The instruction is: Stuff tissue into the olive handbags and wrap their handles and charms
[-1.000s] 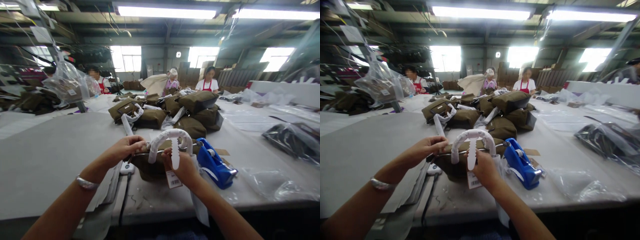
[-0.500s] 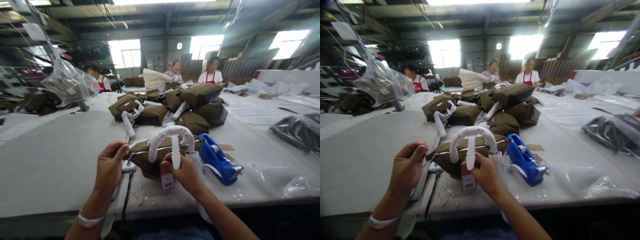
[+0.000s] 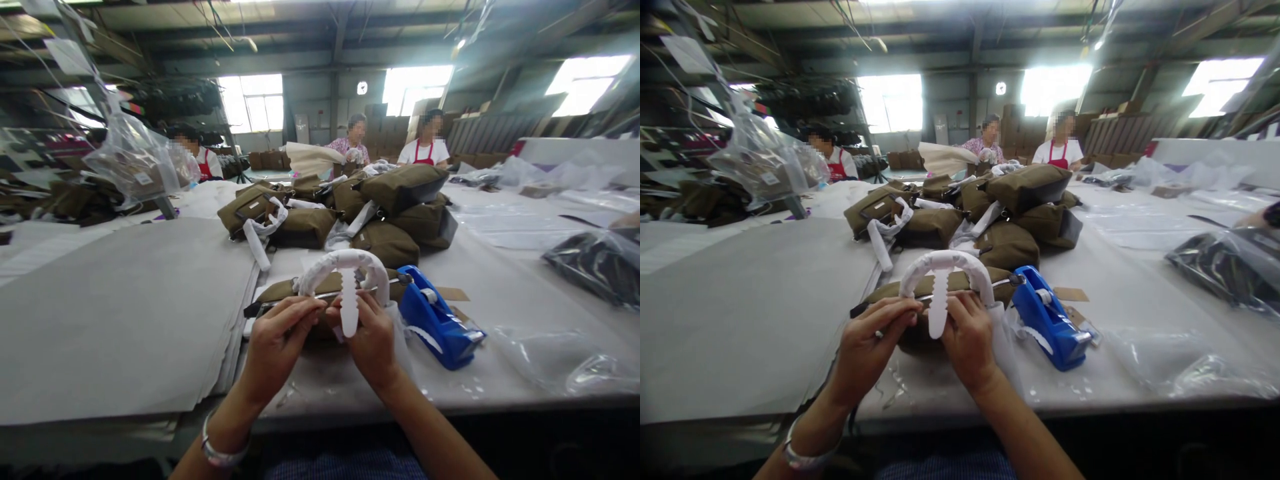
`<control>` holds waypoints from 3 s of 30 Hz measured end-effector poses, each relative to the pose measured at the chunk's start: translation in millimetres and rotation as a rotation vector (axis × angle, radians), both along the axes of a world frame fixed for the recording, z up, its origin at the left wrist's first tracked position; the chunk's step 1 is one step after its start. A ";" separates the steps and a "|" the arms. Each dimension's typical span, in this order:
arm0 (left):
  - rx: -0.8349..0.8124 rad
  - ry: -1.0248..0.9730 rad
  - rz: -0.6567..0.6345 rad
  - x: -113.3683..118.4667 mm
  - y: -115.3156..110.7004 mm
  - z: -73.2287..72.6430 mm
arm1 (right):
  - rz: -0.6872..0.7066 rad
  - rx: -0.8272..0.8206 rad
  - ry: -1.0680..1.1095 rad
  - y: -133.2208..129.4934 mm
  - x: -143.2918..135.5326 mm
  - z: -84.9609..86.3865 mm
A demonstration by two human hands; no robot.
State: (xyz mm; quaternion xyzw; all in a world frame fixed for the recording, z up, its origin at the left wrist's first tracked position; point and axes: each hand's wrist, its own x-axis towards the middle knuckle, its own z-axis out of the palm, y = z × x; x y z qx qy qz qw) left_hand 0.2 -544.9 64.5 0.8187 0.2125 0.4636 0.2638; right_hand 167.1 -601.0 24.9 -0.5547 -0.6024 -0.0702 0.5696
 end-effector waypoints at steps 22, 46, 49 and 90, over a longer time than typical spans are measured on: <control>-0.027 0.057 0.271 8.7 -11.4 -29.7 | 0.115 -0.049 0.444 -1.6 -19.1 12.4; -0.224 0.002 0.195 -0.4 -4.6 -24.3 | 0.263 -0.127 0.621 5.2 -18.1 0.1; -0.219 -0.007 0.190 -1.1 -5.3 -25.7 | 0.218 -0.077 0.542 6.0 -19.0 -1.2; -0.162 -0.010 0.201 -3.4 -11.5 -16.9 | 0.228 -0.190 0.491 3.7 -16.9 0.5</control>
